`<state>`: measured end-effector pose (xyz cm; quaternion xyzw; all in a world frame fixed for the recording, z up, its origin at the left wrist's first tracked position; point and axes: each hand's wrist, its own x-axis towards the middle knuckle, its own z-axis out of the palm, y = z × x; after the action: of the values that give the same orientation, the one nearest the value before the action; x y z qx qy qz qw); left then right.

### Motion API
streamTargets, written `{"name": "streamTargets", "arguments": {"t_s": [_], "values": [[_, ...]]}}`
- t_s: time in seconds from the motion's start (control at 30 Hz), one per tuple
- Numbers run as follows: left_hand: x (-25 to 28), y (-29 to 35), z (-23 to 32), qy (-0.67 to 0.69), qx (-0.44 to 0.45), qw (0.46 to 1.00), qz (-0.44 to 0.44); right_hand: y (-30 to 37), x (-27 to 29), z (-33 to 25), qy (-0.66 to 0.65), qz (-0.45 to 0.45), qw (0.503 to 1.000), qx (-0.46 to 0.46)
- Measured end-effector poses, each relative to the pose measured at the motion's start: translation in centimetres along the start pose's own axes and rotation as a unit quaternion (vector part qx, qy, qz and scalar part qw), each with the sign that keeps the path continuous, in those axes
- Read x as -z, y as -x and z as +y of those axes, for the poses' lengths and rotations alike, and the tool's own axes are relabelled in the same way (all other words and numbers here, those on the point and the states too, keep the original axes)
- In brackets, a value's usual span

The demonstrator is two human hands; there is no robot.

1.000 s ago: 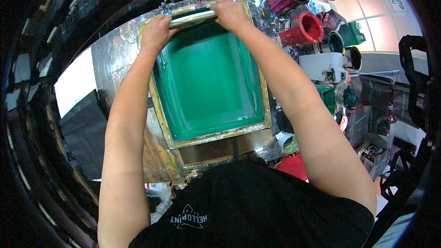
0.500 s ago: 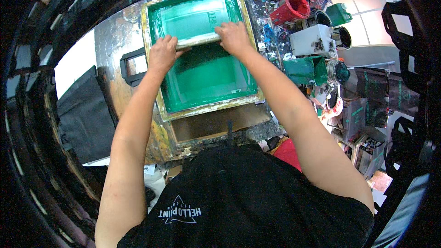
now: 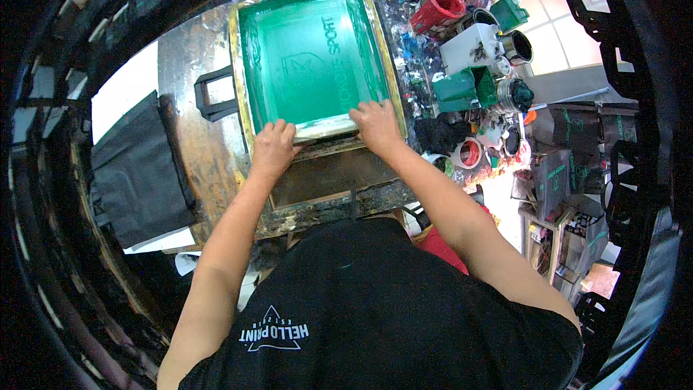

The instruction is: The person performs a series of screen-printing operations by placing black bags onto a template, lowering a green printing frame, and using a squeegee to apply ink before setting the printed bags aside.

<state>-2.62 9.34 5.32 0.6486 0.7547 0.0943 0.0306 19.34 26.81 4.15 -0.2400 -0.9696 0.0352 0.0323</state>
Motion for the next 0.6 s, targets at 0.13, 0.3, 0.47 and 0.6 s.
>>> {"name": "streamTargets", "arguments": {"t_s": [0.13,0.3,0.47,0.6], "values": [[-0.5,-0.9,-1.0,-0.001,0.015,1.0,0.008,-0.7,1.0,-0.1,-0.009,-0.007,1.0,-0.006],[-0.2,0.4,0.0,-0.005,0.002,1.0,-0.003,0.1,0.4,-0.5,0.015,0.007,1.0,0.002],[0.4,0.7,0.5,-0.011,0.013,1.0,-0.024,0.8,-0.3,-0.6,0.025,0.026,0.999,0.006],[-0.1,1.7,1.1,0.008,0.029,1.0,-0.004,1.4,-0.7,-0.7,0.048,0.006,0.999,0.012]]}}
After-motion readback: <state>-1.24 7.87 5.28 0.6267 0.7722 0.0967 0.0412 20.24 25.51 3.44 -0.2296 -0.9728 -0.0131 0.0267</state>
